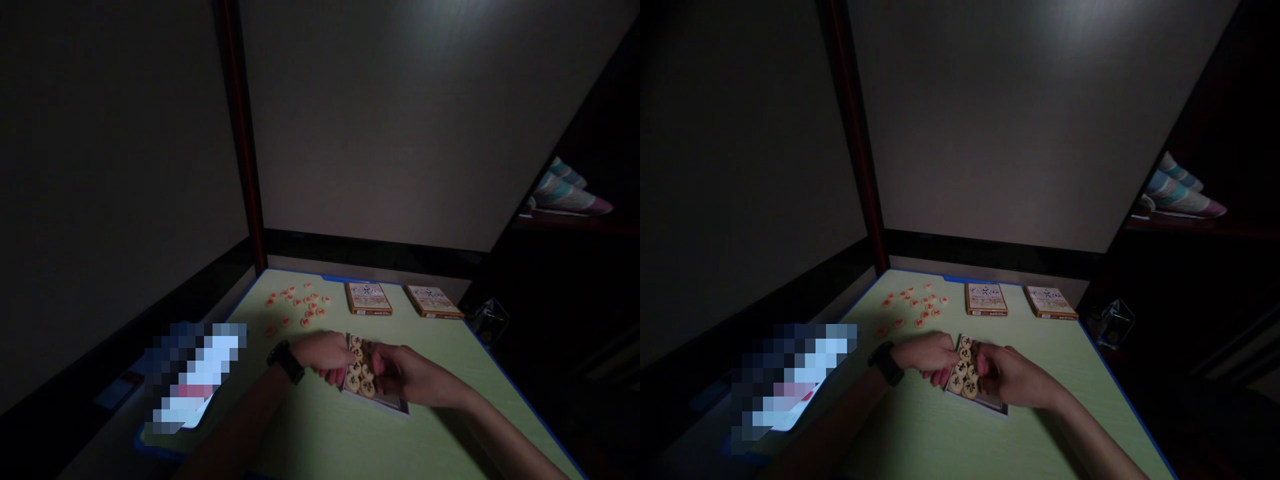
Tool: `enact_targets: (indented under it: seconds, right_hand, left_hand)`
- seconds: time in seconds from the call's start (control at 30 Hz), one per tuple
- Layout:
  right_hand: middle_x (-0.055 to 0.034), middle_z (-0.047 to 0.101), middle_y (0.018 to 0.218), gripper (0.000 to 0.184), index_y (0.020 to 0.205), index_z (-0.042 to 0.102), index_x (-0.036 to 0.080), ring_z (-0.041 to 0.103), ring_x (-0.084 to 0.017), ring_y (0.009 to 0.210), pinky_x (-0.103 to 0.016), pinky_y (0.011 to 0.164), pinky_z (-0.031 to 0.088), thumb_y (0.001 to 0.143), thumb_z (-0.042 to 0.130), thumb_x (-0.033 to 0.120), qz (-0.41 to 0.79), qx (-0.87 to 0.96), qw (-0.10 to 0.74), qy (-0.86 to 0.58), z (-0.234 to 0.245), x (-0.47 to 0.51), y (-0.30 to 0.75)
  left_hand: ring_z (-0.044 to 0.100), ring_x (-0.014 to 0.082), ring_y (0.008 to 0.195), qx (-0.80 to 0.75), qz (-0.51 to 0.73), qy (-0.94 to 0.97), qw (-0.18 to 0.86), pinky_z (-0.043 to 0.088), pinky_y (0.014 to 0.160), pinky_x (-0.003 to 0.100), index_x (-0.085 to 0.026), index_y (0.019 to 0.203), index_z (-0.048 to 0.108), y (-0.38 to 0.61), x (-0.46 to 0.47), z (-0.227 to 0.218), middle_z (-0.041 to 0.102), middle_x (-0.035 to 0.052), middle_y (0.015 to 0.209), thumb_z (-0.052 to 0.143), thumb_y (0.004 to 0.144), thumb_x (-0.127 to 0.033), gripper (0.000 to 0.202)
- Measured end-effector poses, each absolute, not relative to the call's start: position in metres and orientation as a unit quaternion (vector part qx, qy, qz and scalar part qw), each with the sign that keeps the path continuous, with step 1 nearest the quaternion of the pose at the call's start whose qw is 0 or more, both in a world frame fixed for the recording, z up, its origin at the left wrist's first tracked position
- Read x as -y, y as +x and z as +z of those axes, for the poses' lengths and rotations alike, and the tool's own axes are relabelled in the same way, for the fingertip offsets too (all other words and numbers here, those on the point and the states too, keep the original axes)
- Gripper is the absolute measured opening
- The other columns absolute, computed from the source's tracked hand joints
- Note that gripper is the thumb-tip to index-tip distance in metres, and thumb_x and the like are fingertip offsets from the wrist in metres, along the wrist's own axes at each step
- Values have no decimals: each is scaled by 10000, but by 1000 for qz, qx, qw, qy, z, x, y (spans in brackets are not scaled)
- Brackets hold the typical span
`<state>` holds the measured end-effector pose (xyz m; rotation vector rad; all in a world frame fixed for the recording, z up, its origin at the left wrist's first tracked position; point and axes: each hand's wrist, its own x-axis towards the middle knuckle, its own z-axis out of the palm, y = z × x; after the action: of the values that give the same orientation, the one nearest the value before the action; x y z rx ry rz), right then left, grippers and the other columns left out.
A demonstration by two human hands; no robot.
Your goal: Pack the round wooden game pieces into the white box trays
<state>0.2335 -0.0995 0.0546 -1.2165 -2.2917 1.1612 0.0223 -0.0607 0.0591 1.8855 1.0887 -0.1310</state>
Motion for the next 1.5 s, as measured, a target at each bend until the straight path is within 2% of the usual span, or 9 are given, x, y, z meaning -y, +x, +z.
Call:
enact_targets:
  seconds: [0.13, 0.37, 0.47, 0.87, 1.33, 1.5]
  right_hand:
    - [48, 477, 673, 161, 743, 448, 201, 412, -97, 613, -193, 518, 325, 708, 594, 142, 395, 802, 160, -418, 57, 98, 236]
    - [49, 498, 628, 147, 788, 455, 215, 426, -112, 573, -225, 534, 280, 747, 521, 90, 241, 838, 137, -469, 62, 96, 235]
    - [33, 520, 657, 151, 785, 430, 223, 452, -125, 589, -239, 557, 286, 763, 505, 95, 209, 846, 136, -470, 56, 94, 232]
    - [14, 528, 702, 151, 809, 424, 231, 459, -142, 611, -252, 576, 296, 783, 460, 86, 204, 857, 157, -447, 46, 95, 226]
    - [32, 515, 685, 153, 808, 407, 237, 463, -136, 599, -248, 567, 298, 777, 465, 98, 228, 853, 160, -441, 49, 95, 227]
    - [39, 519, 662, 139, 793, 429, 235, 471, -133, 585, -238, 559, 306, 768, 480, 108, 222, 853, 169, -440, 57, 96, 231]
  left_hand:
    - [422, 85, 338, -447, -53, 768, 455, 348, 402, 208, -160, 463, 537, 23, 63, 62, 509, -16, 417, 380, 871, -205, 439]
    - [412, 79, 328, -441, -70, 769, 457, 326, 380, 200, -155, 496, 554, 24, 63, 62, 513, -17, 423, 382, 886, -226, 432]
    - [417, 78, 334, -450, -74, 766, 453, 339, 384, 199, -153, 499, 552, 22, 60, 61, 514, -15, 429, 376, 889, -223, 433]
    - [422, 91, 339, -461, -57, 764, 449, 356, 414, 231, -166, 521, 532, 19, 58, 59, 523, -17, 458, 355, 877, -221, 401]
    - [415, 96, 353, -467, -52, 765, 441, 356, 443, 230, -173, 521, 533, 20, 60, 61, 514, -20, 442, 388, 868, -267, 388]
    - [512, 125, 452, -456, 43, 792, 403, 414, 549, 248, -177, 529, 563, 12, 52, 59, 535, -6, 454, 380, 833, -263, 365]
